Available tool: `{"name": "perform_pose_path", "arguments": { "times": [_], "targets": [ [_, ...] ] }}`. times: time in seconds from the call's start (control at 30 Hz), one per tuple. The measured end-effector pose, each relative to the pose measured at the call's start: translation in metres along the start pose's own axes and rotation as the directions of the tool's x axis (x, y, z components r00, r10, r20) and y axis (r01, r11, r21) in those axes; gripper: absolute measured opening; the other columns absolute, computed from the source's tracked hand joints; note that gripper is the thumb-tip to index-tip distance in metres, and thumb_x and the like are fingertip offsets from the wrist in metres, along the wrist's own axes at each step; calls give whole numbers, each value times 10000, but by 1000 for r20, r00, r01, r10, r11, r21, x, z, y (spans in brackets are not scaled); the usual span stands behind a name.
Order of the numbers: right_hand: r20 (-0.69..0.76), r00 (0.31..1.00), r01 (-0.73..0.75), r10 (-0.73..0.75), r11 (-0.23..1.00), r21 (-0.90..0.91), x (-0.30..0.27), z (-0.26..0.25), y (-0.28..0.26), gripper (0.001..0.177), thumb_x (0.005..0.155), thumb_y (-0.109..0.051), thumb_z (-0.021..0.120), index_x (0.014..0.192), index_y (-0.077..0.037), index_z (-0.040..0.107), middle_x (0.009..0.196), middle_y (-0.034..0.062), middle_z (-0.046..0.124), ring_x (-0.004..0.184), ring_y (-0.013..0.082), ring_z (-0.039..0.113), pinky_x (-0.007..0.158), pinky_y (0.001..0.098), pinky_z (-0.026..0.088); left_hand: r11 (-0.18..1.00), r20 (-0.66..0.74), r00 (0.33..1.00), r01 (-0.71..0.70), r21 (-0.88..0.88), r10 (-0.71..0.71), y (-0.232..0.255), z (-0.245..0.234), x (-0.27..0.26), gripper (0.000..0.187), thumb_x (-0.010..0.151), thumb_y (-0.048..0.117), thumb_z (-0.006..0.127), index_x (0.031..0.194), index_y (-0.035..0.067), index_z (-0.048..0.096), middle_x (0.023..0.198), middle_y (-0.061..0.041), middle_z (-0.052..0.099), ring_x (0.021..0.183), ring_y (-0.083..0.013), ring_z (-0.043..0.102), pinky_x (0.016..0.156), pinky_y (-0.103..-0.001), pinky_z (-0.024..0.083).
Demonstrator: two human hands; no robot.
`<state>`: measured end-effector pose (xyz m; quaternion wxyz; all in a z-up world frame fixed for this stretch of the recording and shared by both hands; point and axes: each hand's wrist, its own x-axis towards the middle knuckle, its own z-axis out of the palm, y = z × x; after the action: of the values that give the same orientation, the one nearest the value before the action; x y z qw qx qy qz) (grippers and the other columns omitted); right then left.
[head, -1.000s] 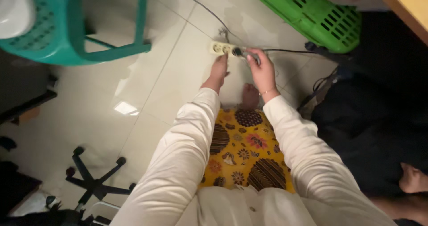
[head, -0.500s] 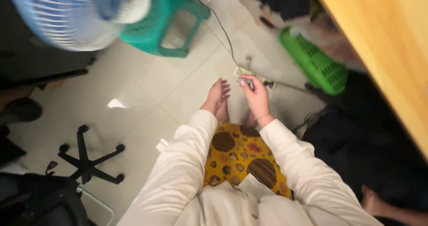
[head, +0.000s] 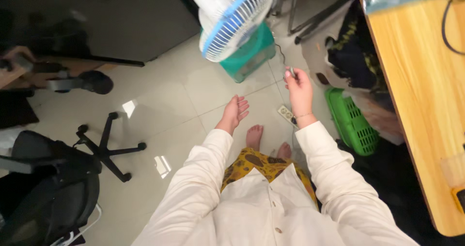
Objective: The person assembles two small electric fans on a wooden table. They attach the front and rear grilles to the fan bodies, secure the blades, and use a screwdriver to tighten components. The person also plugs in a power strip to test the fans.
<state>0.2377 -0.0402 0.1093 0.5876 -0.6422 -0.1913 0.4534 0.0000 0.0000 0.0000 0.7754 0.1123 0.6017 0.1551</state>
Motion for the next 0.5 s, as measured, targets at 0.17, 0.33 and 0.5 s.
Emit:
{"name": "perform_pose_path", "arguments": {
  "times": [0.17, 0.33, 0.5],
  "targets": [
    [-54, 991, 114, -126, 975, -192, 29, 34, -17, 247, 1055, -239, 694, 1118, -2, 661, 914, -2, 594, 805, 93, 501, 702, 258, 436, 992, -5, 996, -90, -90, 89, 47, -37, 1, 608, 1054, 456, 381, 1487, 37, 462, 1498, -169, 536, 1358, -308, 536, 1106, -491, 443],
    [-126, 870, 356, -477, 783, -509, 67, 42, -28, 201, 1085, -213, 681, 1096, -14, 660, 1039, 58, 599, 964, 138, 529, 880, 289, 460, 947, 30, 969, -232, -224, 245, 84, -66, 1, 612, 1040, 458, 417, 1505, 61, 443, 1537, -162, 496, 1400, -316, 485, 1120, -497, 402],
    [-146, 973, 174, -177, 984, -35, 106, 54, -55, 269, 1114, -297, 540, 1090, -58, 662, 1050, 43, 670, 940, 133, 556, 853, 301, 441, 902, 13, 930, -354, -247, 368, 125, -66, -4, 608, 1030, 459, 428, 1526, 107, 413, 1602, -147, 407, 1477, -326, 388, 1137, -521, 383]
  ]
}}
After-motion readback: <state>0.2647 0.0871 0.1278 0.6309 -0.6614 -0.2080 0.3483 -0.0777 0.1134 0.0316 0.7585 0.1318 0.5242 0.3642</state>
